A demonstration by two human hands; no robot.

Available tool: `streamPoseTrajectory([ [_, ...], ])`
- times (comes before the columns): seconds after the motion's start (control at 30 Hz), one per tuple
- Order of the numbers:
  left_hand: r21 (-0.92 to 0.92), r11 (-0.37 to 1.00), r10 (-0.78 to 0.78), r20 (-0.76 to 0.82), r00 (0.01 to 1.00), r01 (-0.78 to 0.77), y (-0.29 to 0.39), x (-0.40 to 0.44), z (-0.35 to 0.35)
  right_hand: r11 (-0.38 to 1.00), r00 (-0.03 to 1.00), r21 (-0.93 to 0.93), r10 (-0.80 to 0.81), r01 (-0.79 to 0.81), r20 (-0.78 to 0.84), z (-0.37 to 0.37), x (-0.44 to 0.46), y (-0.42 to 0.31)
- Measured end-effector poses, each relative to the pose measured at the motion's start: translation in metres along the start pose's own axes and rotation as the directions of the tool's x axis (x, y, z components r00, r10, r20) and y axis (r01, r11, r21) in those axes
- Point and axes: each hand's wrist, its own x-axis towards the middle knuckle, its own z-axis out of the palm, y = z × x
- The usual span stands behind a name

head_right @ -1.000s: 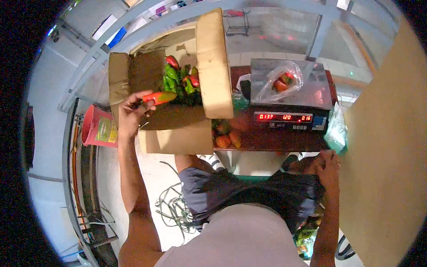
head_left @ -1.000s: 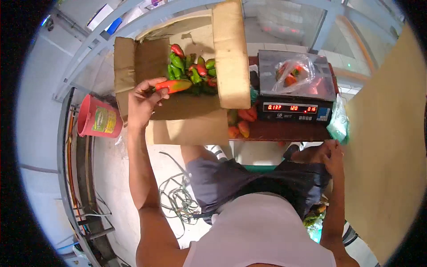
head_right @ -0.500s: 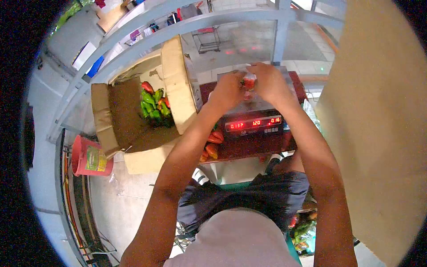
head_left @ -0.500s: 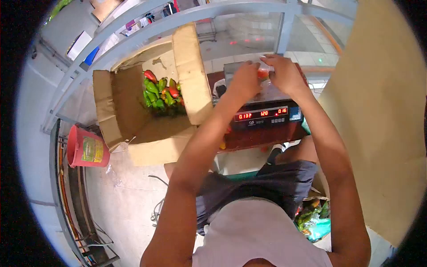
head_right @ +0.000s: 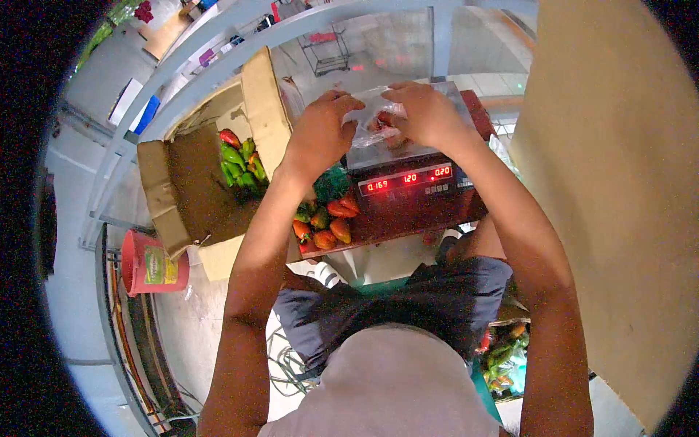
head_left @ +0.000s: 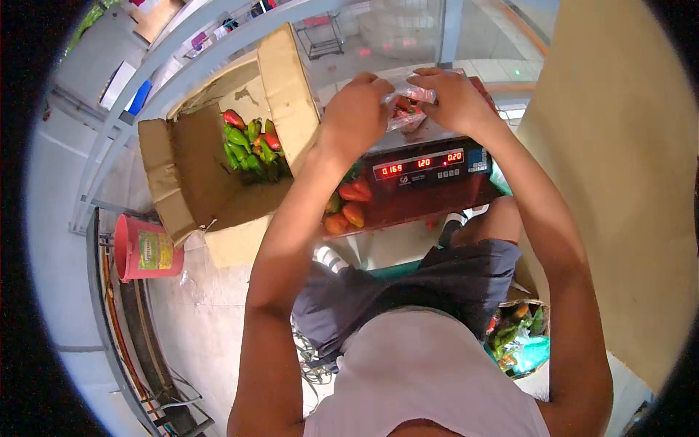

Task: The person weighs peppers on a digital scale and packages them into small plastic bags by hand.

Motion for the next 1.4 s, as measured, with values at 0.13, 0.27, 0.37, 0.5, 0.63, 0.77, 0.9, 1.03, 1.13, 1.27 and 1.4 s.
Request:
streamPoseTrajectory([
  [0.13,-0.044,0.999,0.025,-0.026,0.999,-0.026,0.008,0.007,0.005,0.999,0.998,-0.019,0.040,-0.039,0.050,-0.013,0.001,-0.010],
  [0.27,-0.034,0.999,-0.035,0.021,0.999,0.036,0.016,0.013,0.010,0.999,0.993,0.036,0.014,-0.019,0.116,-0.017,-0.003,-0.005],
  [0.37,-0.010,0.988,0.154,-0.151,0.977,-0.157,0.023,0.001,0.005,0.982,0.982,-0.170,-0.045,0.077,0.183,-0.028,-0.010,-0.013],
  [0.5,0.381,0.922,0.019,0.130,0.991,-0.068,-0.002,-0.016,0.024,0.944,0.984,-0.295,-0.109,0.146,0.138,-0.020,-0.013,0.015],
  [0.63,0.096,0.981,-0.174,0.040,0.984,0.169,-0.009,-0.008,-0.025,0.992,0.988,0.047,-0.108,0.113,-0.108,-0.068,-0.006,-0.019],
  [0.77,-0.389,0.921,-0.068,-0.202,0.977,-0.016,0.048,-0.022,-0.017,0.969,0.980,0.197,-0.115,0.146,-0.161,-0.109,-0.020,-0.094],
  [0.9,-0.673,0.708,-0.085,0.220,0.972,0.214,0.091,-0.042,-0.049,0.758,0.975,0.651,0.106,0.049,-0.197,-0.096,-0.054,-0.122],
  [1.03,-0.522,0.851,-0.021,0.053,0.998,0.045,0.138,-0.084,-0.058,0.614,0.906,0.676,0.182,-0.408,0.382,-0.056,-0.159,-0.164],
  [1.13,-0.440,0.880,0.158,-0.084,0.984,-0.179,0.164,-0.112,-0.063,0.552,0.888,0.719,0.092,-0.422,0.450,-0.040,-0.190,-0.211],
  [1.27,-0.444,0.876,0.164,-0.098,0.982,-0.191,0.193,-0.134,-0.118,0.515,0.868,0.809,-0.221,-0.283,0.445,-0.032,-0.204,-0.211],
  [1.4,-0.386,0.912,0.045,-0.245,0.969,-0.140,0.165,-0.153,-0.121,0.313,0.708,0.808,-0.390,-0.500,0.589,-0.039,-0.185,-0.208],
])
